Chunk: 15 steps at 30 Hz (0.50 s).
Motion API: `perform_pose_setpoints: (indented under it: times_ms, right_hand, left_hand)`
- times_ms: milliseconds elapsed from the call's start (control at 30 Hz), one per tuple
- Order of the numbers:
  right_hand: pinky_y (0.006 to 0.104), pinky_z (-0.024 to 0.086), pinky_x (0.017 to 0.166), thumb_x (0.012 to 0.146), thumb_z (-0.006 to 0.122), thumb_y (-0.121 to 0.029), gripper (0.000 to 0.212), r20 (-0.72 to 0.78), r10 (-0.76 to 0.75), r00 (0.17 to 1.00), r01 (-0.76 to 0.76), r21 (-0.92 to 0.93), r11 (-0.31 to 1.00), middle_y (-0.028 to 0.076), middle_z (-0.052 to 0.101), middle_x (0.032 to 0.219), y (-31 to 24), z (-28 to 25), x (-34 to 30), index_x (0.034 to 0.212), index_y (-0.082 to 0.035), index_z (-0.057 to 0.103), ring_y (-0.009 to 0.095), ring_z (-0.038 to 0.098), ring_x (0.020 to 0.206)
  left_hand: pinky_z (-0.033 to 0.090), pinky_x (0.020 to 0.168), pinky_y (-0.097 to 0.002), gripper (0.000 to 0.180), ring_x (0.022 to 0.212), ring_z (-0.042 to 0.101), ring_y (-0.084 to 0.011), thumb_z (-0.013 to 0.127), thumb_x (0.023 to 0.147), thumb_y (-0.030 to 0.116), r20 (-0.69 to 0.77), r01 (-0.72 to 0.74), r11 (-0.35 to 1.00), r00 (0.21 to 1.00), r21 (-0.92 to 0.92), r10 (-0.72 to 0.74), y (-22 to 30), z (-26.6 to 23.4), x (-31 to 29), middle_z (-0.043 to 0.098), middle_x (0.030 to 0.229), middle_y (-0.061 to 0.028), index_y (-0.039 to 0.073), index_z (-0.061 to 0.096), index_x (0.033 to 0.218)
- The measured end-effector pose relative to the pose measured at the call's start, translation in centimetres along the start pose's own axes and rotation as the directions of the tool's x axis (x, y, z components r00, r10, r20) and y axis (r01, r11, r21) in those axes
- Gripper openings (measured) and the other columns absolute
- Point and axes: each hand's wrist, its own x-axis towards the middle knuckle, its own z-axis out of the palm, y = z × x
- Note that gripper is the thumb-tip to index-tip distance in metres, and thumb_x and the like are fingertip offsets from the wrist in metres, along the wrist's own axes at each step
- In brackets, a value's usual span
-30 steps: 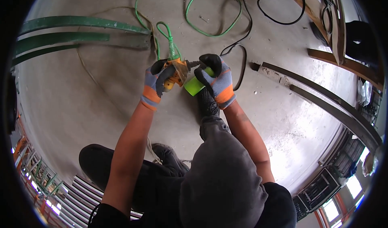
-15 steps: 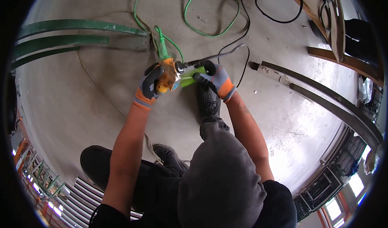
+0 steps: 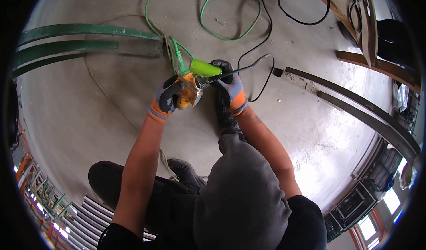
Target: Assembling and moving metal frames in a factory setting.
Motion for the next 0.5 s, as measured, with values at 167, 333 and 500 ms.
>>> perform_pose_setpoints:
  times_ms: [167, 333, 500]
  right_hand:
    - [0.0308, 0.048, 0.095, 0.090, 0.070, -0.012, 0.047, 0.045, 0.009, 0.999, 0.014, -0.484, 0.875, 0.007, 0.066, 0.119, 0.5, -0.4, -0.7, 0.133, 0.000, 0.053, 0.014, 0.060, 0.105]
    - [0.0311, 0.051, 0.088, 0.087, 0.072, -0.011, 0.050, 0.045, 0.054, 0.998, -0.016, -0.603, 0.797, 0.014, 0.069, 0.114, 0.1, -0.1, -0.9, 0.132, 0.001, 0.054, 0.014, 0.064, 0.100]
    - [0.0386, 0.050, 0.092, 0.084, 0.074, -0.020, 0.053, 0.153, 0.075, 0.985, 0.096, -0.863, 0.496, 0.018, 0.065, 0.119, -1.6, 1.1, -1.7, 0.131, -0.006, 0.055, 0.034, 0.063, 0.110]
  left_hand:
    - [0.047, 0.101, -0.0353, 0.050, 0.115, 0.061, -0.0224, 0.061, 0.089, 0.016, -0.041, -0.077, 0.981, 0.997, -0.180, 0.071, -0.1, 0.9, 0.0, 0.062, 0.125, -0.0120, -0.002, 0.053, 0.134]
    - [0.047, 0.097, -0.0309, 0.047, 0.111, 0.060, -0.0182, 0.063, 0.085, 0.014, -0.071, -0.020, 0.980, 0.997, -0.198, 0.006, -0.5, 0.0, -0.2, 0.064, 0.119, -0.0083, 0.000, 0.057, 0.130]
    - [0.046, 0.101, -0.0344, 0.054, 0.117, 0.058, -0.0216, 0.062, 0.085, 0.012, 0.007, 0.014, 0.948, 1.000, -0.317, -0.013, -1.2, -0.1, -0.5, 0.061, 0.127, -0.0104, 0.000, 0.051, 0.137]
